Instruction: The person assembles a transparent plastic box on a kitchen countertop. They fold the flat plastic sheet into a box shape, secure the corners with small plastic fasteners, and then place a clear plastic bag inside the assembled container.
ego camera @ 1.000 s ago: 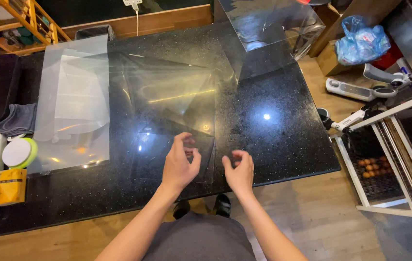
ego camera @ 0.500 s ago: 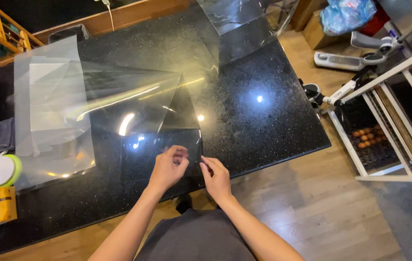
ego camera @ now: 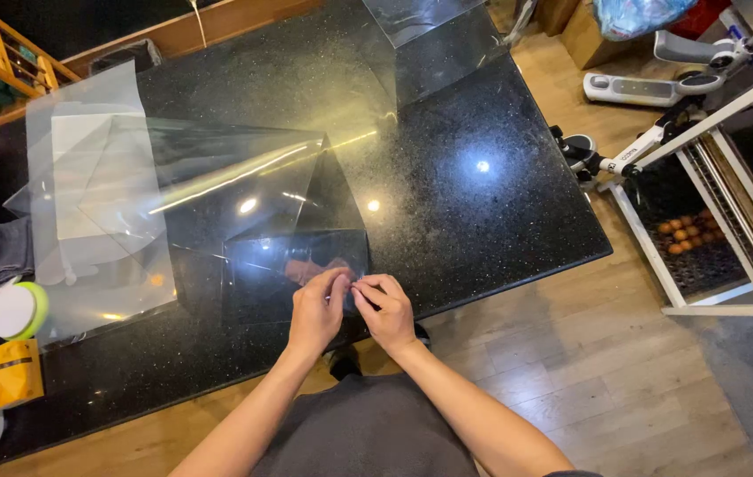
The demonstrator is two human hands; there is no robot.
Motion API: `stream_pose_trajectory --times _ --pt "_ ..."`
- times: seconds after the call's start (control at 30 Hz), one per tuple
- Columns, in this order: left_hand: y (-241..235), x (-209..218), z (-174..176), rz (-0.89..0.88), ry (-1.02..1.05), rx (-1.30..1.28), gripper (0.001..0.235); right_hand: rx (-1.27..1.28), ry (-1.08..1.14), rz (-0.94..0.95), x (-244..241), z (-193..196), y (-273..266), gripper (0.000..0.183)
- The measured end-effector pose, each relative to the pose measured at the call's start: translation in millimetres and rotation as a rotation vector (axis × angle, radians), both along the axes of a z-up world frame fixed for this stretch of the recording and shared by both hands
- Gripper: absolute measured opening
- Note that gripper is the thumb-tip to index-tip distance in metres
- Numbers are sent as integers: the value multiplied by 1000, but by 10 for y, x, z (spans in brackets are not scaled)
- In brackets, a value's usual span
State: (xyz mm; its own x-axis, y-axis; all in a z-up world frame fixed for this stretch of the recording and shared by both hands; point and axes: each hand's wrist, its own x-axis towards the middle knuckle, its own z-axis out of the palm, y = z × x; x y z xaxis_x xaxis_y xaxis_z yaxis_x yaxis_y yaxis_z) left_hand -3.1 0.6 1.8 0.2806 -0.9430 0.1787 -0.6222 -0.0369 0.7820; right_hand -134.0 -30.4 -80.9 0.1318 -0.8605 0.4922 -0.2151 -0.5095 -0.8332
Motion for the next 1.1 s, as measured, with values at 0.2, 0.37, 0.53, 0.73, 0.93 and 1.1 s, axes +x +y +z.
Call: stream_pose_trajectory --times 0.2,0.37,0.53,0.73,0.93,1.1 --pt "-15 16 -226 44 -63 -52 18 4 -48 15 20 193 18 6" --pt "12 -30 -183 46 -42 -70 18 -7 -62 11 41 152 31 7" --pt "7 -29 -228 51 -47 -65 17 -11 -68 20 10 170 19 7" --pt "-3 -48 -194 53 -29 -59 17 -29 -73 35 11 211 -4 8" --pt "26 0 -224 38 -8 -49 16 11 -94 35 44 258 44 9" --pt "58 17 -182 -3 58 26 24 19 -72 6 75 192 71 10"
